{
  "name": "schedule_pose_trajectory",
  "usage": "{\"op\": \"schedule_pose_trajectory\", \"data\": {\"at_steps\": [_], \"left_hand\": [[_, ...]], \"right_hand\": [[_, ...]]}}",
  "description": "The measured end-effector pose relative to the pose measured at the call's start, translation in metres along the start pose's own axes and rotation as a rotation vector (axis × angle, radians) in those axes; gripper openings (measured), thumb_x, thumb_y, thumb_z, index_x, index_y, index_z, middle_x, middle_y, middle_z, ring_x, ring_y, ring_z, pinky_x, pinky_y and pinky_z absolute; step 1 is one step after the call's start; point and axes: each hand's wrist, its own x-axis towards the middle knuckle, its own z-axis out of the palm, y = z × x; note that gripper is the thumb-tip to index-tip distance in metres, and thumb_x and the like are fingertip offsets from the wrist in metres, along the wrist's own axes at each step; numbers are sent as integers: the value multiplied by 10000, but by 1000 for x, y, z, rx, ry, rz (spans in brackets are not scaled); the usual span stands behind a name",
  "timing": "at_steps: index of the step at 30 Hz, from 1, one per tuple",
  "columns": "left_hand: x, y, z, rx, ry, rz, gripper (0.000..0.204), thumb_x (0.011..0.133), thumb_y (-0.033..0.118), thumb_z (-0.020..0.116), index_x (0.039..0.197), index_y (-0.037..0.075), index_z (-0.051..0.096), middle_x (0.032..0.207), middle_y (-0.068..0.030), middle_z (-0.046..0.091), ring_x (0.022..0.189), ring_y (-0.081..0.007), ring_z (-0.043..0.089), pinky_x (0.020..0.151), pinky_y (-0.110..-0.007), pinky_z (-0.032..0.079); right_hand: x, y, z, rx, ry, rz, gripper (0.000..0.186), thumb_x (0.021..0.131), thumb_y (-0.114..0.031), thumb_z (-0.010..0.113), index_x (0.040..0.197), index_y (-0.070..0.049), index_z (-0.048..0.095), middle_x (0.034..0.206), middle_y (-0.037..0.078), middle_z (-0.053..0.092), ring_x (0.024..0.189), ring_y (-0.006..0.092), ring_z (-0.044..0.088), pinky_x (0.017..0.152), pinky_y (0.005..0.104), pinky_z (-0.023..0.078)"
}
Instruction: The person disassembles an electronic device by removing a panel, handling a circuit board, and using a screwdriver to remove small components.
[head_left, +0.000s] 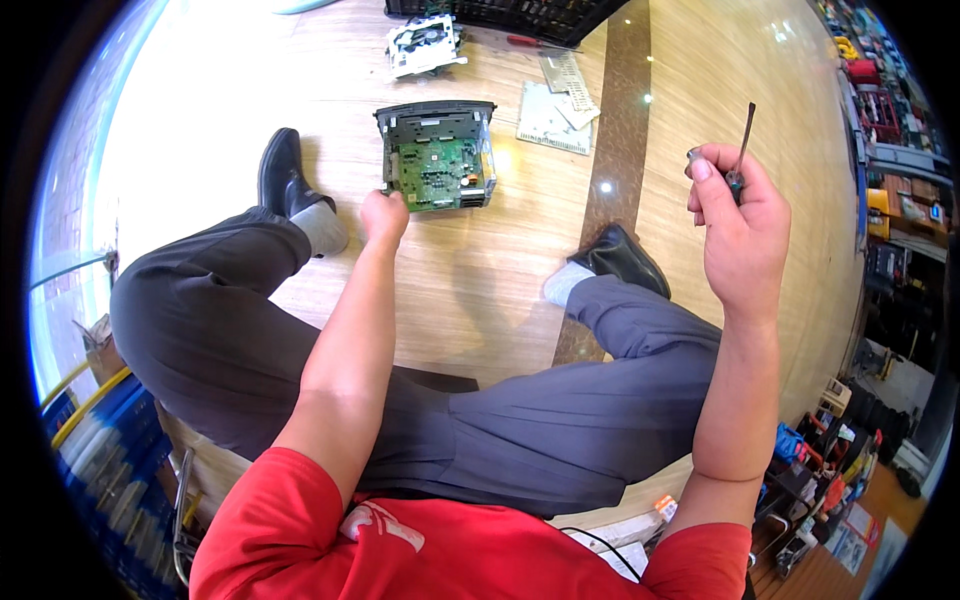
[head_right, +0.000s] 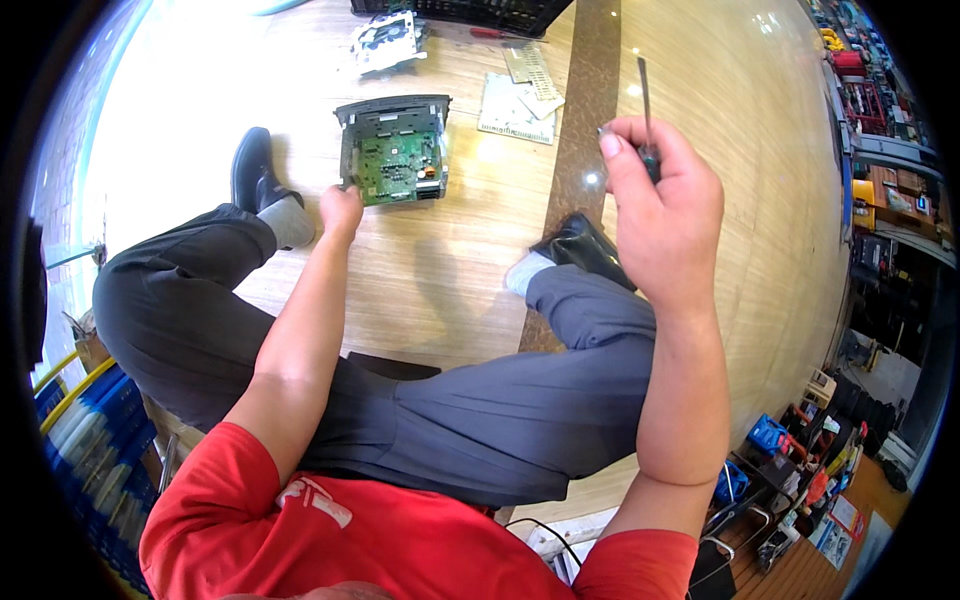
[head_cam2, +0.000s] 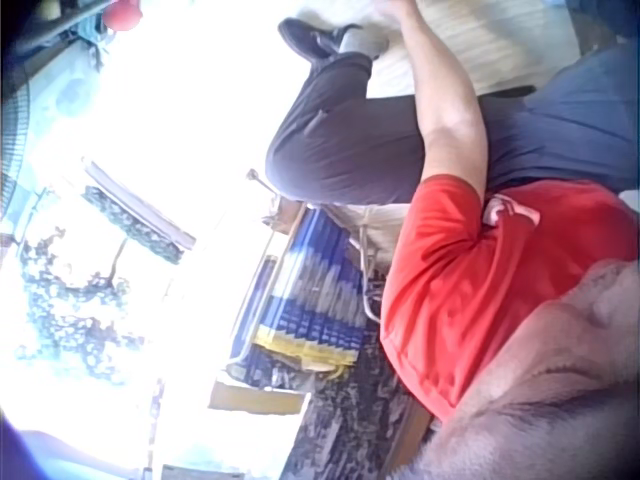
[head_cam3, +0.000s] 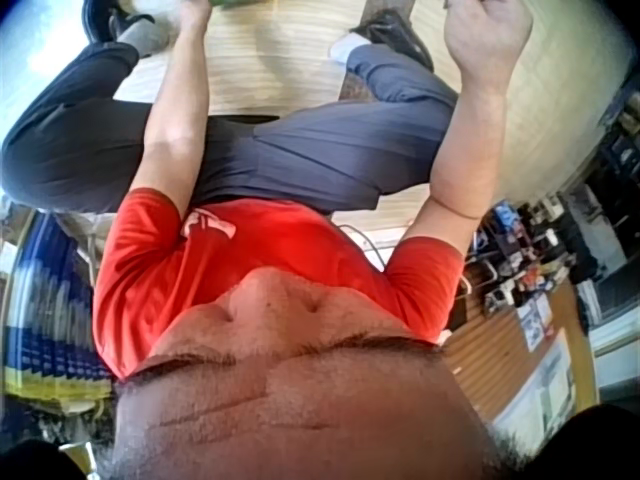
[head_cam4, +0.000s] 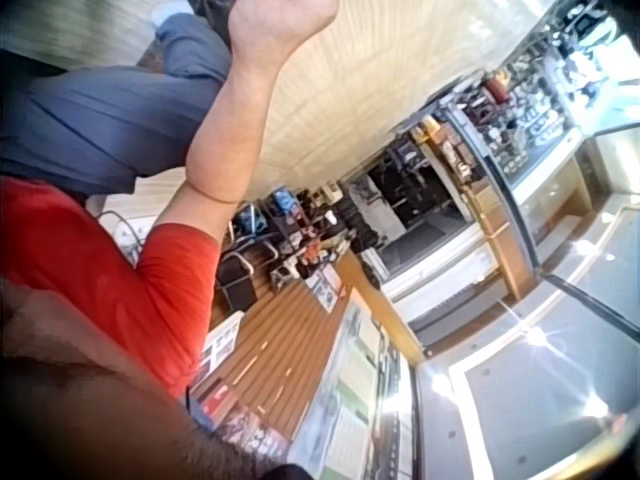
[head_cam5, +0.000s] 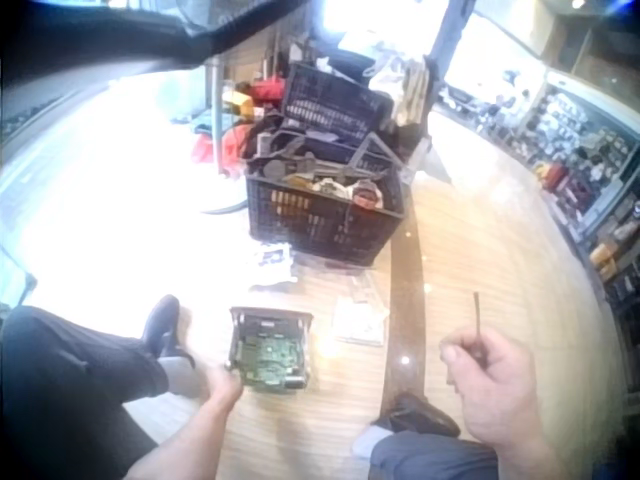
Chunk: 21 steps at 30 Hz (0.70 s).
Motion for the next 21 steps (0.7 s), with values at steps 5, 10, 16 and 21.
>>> {"op": "schedule_pose_trajectory", "data": {"at_steps": [5,10,16,21], "left_hand": [[-10,16,-11,-52,36,89,314,819,173,564,1062,-2,659,1003,-257,673,988,-412,635,880,-459,494],[-6,26,-20,-43,16,142,325,815,162,555,1091,18,649,1012,-242,675,980,-402,635,879,-454,491],[0,30,-26,-119,-98,125,330,800,169,583,1074,-1,652,967,-246,681,930,-399,648,855,-440,502],[1,25,-17,-84,-57,95,380,782,158,613,1119,-16,644,974,-244,688,937,-368,665,861,-413,509]], "right_hand": [[-1,0,-2,5,5,-11,139,951,-67,594,1044,32,621,861,21,612,684,59,528,599,206,435],[-1,0,0,45,40,-16,133,923,-82,640,990,33,647,767,-3,602,670,60,528,608,212,443],[-1,-4,3,28,41,-12,127,924,-75,635,988,34,648,772,-2,599,677,62,528,615,211,445],[0,0,0,0,23,6,129,939,-69,613,1017,31,635,821,10,606,684,60,527,610,210,440]]}}
